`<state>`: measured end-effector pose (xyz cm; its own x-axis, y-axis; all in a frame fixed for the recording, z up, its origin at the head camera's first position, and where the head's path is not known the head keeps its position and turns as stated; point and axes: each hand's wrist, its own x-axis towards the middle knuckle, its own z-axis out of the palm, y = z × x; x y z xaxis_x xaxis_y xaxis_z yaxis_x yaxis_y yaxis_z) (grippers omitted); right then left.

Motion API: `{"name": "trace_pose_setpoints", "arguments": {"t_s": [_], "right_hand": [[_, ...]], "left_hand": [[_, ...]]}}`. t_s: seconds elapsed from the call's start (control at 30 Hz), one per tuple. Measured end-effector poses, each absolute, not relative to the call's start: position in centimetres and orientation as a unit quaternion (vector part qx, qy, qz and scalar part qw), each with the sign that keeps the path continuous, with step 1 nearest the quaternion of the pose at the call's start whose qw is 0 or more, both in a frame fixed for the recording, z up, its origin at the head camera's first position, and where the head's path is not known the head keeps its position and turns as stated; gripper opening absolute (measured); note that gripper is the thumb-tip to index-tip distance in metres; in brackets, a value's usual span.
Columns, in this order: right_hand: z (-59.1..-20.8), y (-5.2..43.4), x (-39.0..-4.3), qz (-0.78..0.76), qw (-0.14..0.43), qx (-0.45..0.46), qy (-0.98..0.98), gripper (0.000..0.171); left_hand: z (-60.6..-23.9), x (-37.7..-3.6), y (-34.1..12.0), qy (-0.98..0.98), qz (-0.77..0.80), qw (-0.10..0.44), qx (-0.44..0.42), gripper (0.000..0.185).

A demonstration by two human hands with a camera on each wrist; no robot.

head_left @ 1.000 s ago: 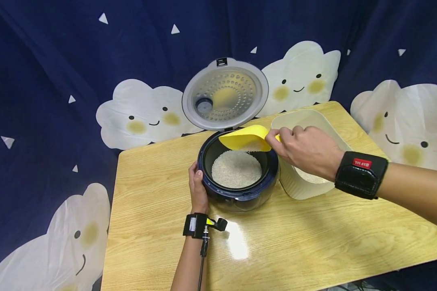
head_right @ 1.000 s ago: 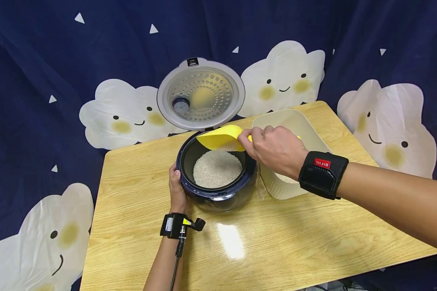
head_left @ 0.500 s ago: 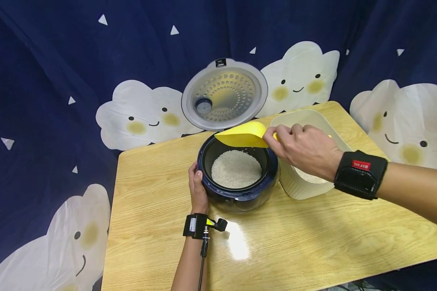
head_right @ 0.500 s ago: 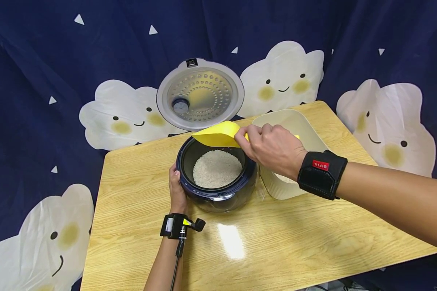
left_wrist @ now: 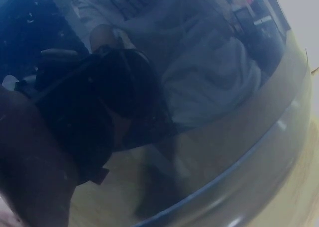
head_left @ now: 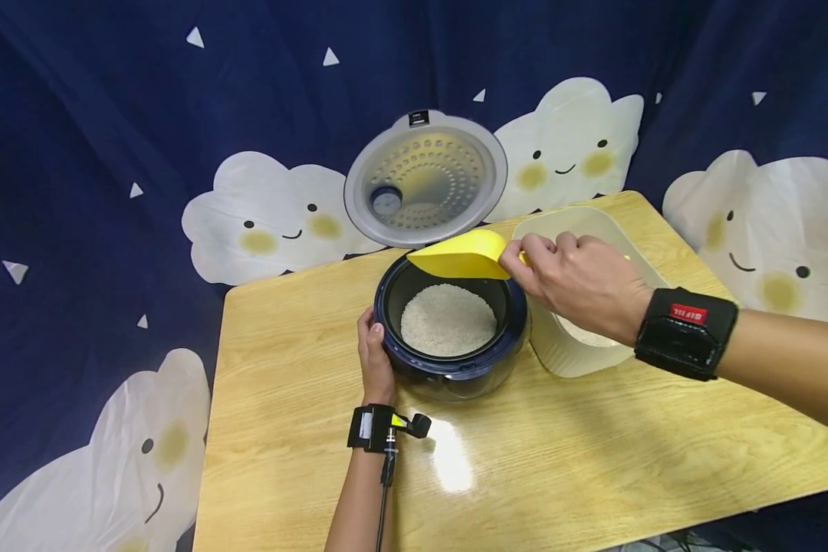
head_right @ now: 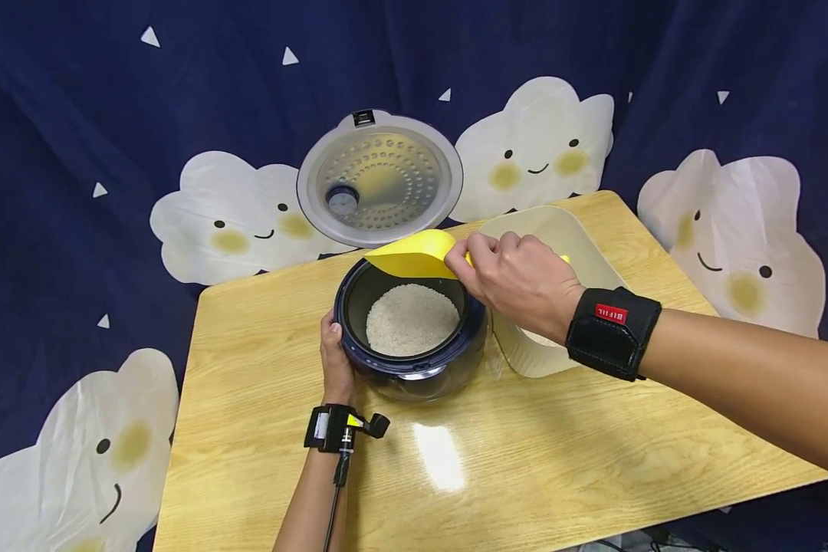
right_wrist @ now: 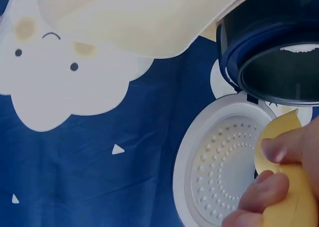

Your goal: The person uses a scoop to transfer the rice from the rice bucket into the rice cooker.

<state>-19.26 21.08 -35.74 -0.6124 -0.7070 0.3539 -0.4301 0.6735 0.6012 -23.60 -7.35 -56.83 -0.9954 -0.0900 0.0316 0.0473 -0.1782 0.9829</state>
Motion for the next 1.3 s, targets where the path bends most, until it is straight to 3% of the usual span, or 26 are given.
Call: {"name": "trace_pose_setpoints", "arguments": {"t_s": [0.17,0.33,0.6,0.97,1.13,1.3], "right_hand": [[-36.4,21.3,-19.0,-0.227,0.285,0.322,-0.874,0.046],[-36.5,21.5,-19.0,-0.208,0.269,0.320,-0.884,0.018],[-36.1,22.2,-18.8,-0.171,0.231,0.300,-0.910,0.035],[-36.1,24.4,-18.6,-0.151,0.214,0.267,-0.927,0.004],[-36.5,25.5,-18.9,-0.105,0.195,0.242,-0.944,0.017],[-36.3,26.8,-18.8,-0.054,0.116,0.191,-0.973,0.028]], "left_hand": [[-56.9,-23.7,-7.3,-0.636,-0.770,0.045,0.015,0.058],[-56.9,-23.6,-7.3,-0.637,-0.770,0.045,0.019,0.057],[-56.8,-23.4,-7.3,-0.637,-0.770,0.047,0.018,0.058],[-56.9,-23.5,-7.4,-0.633,-0.773,0.047,0.013,0.057],[-56.9,-23.4,-7.4,-0.631,-0.774,0.047,0.015,0.056],[-56.8,-23.5,-7.4,-0.629,-0.776,0.047,0.015,0.056]]}}
